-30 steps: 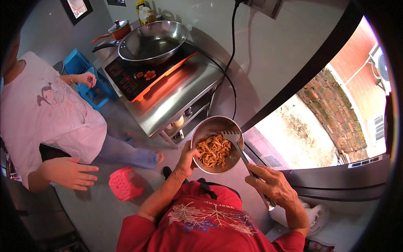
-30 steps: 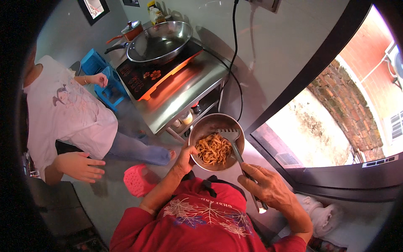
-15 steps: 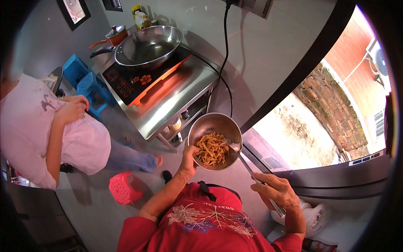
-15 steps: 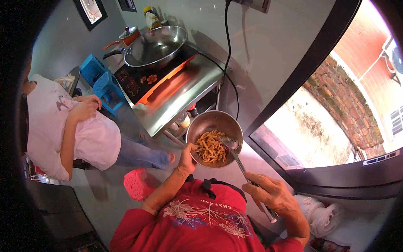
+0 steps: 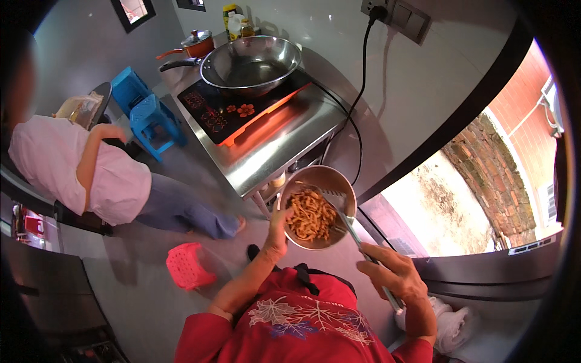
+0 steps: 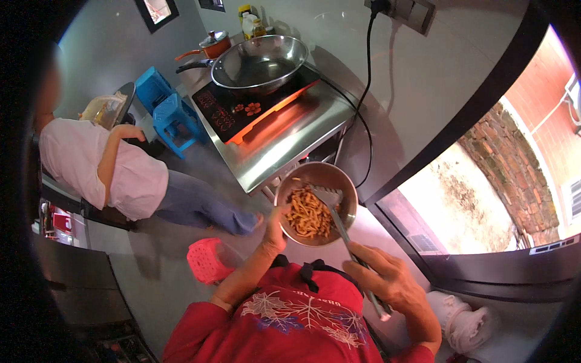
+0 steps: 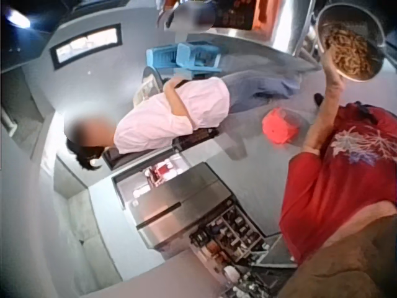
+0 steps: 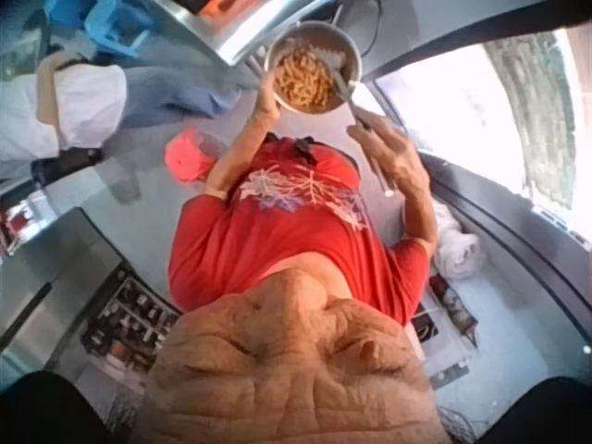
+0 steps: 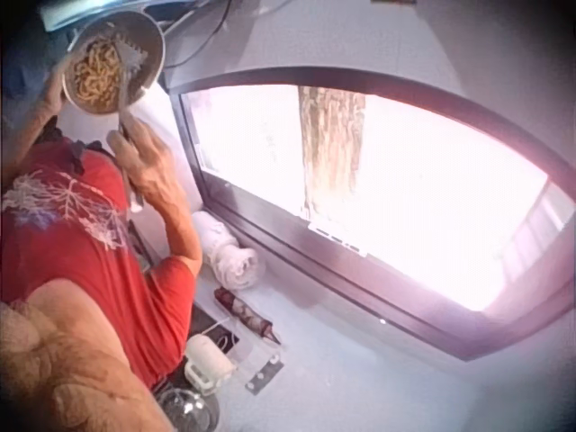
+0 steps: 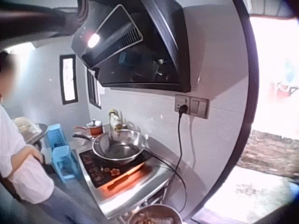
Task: The person retrieves a wok and a bowl of noodles, then transfers the noodles into the wok on an induction cooktop. They stir the noodles with a spatula while another person adds water from a kettle. The person continues to stir the noodles as they cook.
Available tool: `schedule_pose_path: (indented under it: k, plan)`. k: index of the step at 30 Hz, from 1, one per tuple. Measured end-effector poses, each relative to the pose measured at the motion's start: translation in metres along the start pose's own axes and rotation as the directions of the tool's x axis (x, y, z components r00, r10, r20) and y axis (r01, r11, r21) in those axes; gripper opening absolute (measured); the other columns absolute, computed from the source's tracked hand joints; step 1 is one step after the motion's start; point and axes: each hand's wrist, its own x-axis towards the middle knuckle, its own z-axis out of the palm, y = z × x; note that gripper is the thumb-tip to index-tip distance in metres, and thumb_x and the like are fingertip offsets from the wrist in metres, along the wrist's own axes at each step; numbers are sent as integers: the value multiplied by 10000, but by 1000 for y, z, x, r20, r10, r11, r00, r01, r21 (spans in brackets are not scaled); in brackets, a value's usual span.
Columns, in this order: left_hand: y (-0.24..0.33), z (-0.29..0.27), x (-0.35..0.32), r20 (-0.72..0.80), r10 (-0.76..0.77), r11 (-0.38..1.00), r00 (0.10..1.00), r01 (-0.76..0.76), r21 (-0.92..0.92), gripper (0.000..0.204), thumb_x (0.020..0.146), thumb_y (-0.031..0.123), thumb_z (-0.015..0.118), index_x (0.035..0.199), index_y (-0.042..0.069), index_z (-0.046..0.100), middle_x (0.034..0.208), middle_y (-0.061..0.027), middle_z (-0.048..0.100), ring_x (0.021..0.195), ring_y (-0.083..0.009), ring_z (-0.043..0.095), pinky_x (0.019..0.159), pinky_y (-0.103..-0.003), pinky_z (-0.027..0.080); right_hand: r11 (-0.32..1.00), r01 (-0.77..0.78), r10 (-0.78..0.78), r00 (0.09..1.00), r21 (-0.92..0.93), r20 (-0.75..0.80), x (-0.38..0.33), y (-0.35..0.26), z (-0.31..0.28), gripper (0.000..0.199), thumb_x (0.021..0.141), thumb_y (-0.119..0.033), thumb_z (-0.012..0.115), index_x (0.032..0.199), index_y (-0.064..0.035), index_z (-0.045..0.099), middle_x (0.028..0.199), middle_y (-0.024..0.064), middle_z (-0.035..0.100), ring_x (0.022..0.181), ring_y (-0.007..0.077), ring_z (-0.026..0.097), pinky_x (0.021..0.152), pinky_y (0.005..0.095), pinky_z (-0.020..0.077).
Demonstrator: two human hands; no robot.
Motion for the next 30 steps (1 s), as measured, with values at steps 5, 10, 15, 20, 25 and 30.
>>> schedule_pose_path:
  k: [5, 10, 15, 20, 25, 30]
  plan:
    - [46, 3, -13, 31, 44, 999, 999, -43, -33, 440, 884, 310, 528, 1235, 46, 517, 1167, -92, 608, 1052, -233, 596, 911, -367, 486, 995, 98, -101, 987, 30, 128, 14, -11, 20, 295, 730, -69, 609, 1022, -23, 612, 1157, 203, 578, 980, 350, 630, 752, 384, 558]
    - [86, -22, -10, 106, 36, 995, 994, -25, -101, 473, 906, 252, 521, 1326, 72, 396, 1203, -83, 526, 1066, -194, 555, 905, -333, 479, 995, 41, -50, 993, 86, 105, 37, -46, 25, 284, 689, -56, 644, 972, -37, 632, 1129, 202, 604, 939, 347, 655, 735, 369, 570]
    - [125, -49, -3, 131, 32, 999, 991, -28, -30, 474, 915, 230, 497, 1348, 74, 385, 1217, -75, 524, 1102, -182, 530, 932, -333, 458, 980, -42, 33, 998, 195, 50, 62, -80, 34, 274, 667, -52, 667, 939, -38, 638, 1098, 201, 619, 927, 354, 660, 750, 395, 565]
    - [168, -64, -3, 155, 48, 998, 987, -41, -51, 447, 921, 234, 479, 1331, 68, 413, 1225, -66, 526, 1103, -168, 526, 918, -322, 457, 996, 13, -25, 991, 92, 130, 94, -92, 72, 287, 672, -52, 660, 957, -40, 634, 1140, 195, 602, 946, 345, 653, 751, 384, 567]
    - [210, -83, 2, 130, 96, 994, 987, -102, 36, 495, 885, 327, 551, 1299, 71, 459, 1238, -73, 547, 1107, -227, 543, 921, -374, 461, 993, 59, -58, 998, 107, -11, 129, -90, 109, 289, 683, 8, 668, 964, -39, 625, 1090, 210, 619, 933, 339, 657, 725, 366, 573]
    - [245, -84, -7, 151, 66, 997, 986, -61, -37, 461, 922, 270, 506, 1316, 44, 430, 1238, -79, 541, 1109, -202, 537, 925, -345, 459, 985, 37, -9, 987, 171, -162, 146, -94, 130, 350, 628, 95, 686, 946, -39, 632, 1061, 207, 626, 870, 339, 667, 692, 357, 566]
